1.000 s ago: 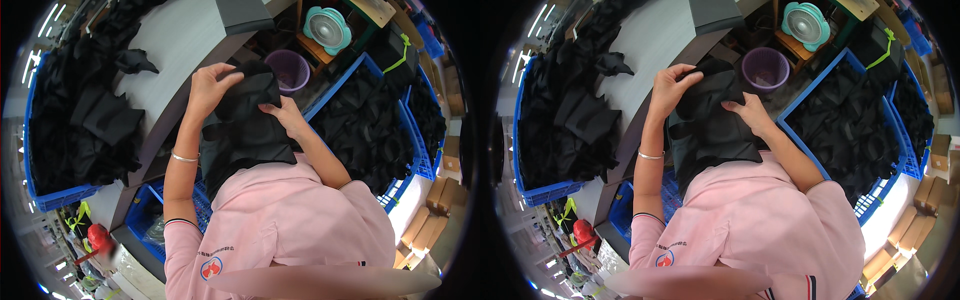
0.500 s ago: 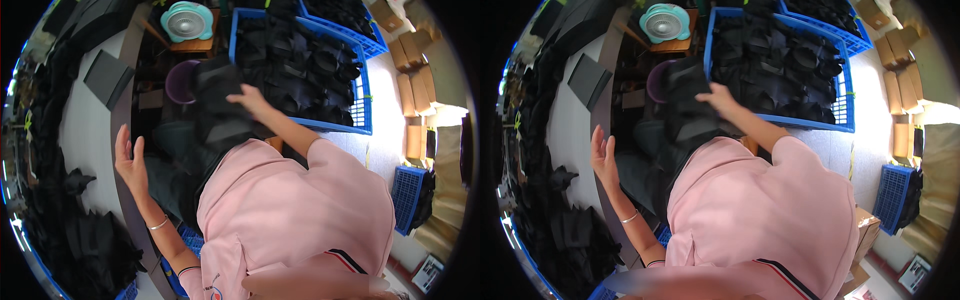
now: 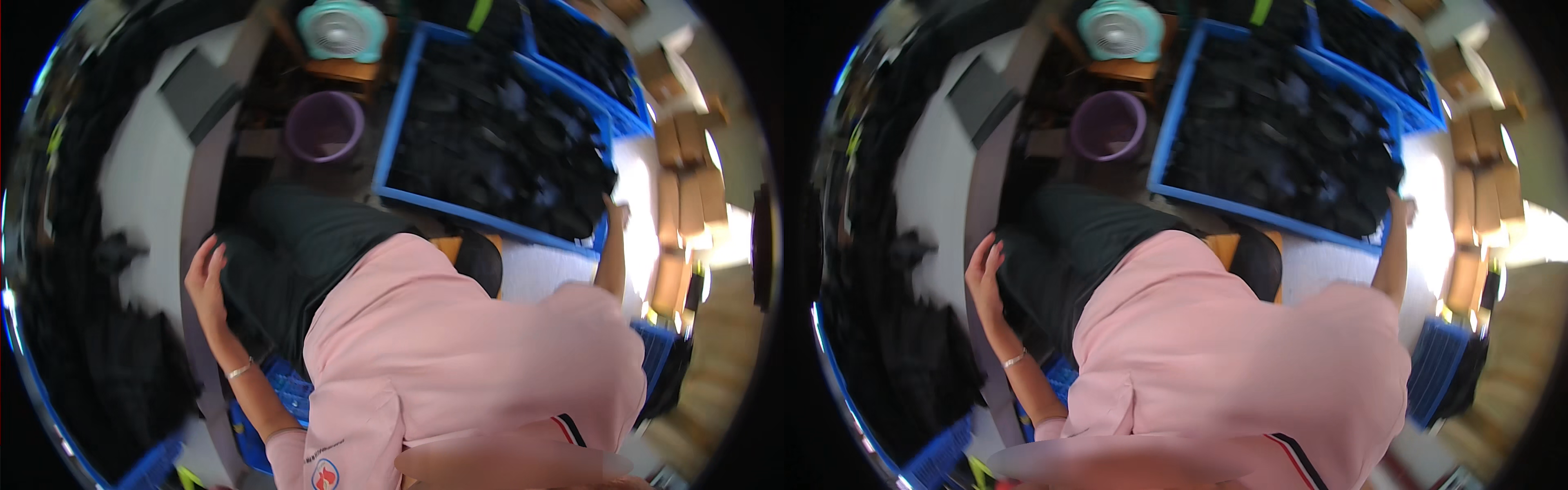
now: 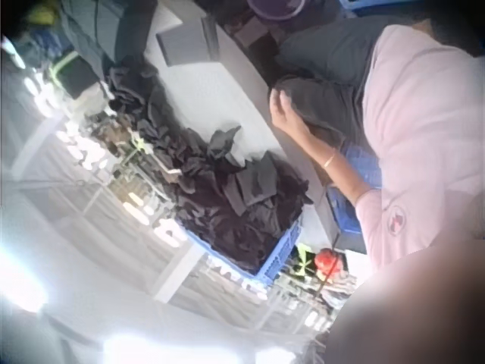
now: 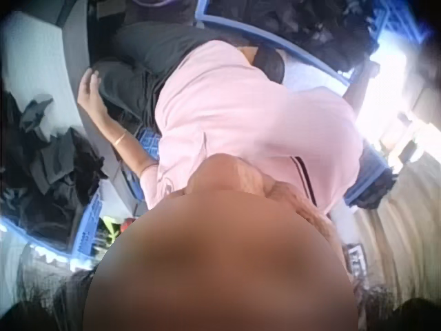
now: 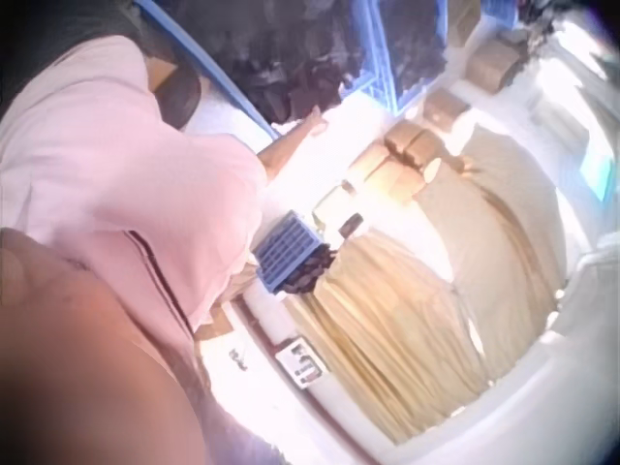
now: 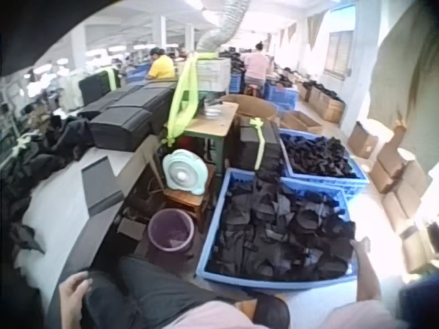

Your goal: Folding and inspecting black fabric components at a factory workstation.

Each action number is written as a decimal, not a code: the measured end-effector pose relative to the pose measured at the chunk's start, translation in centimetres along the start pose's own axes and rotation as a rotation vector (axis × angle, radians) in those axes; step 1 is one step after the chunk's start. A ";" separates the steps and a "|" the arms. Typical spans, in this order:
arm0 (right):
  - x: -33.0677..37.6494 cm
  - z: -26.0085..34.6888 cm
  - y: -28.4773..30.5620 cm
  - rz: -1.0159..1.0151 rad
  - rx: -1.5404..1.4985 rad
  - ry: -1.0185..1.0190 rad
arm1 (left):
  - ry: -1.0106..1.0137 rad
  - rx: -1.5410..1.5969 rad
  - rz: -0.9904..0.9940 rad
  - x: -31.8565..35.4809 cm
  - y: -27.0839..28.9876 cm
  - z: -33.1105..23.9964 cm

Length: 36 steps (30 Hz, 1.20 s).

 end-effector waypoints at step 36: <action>84.8 61.2 23.7 0.670 -1.396 1.962 | -0.098 0.432 -1.017 -9.2 21.2 -0.4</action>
Point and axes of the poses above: each hand's wrist, its own x-axis away from the middle knuckle, its own y-axis out of the back of the hand, z = x × y, the point moved 10 cm from there along -x, towards the middle knuckle, and after that the axes turned 9 degrees about y, right-handed, at the moved point
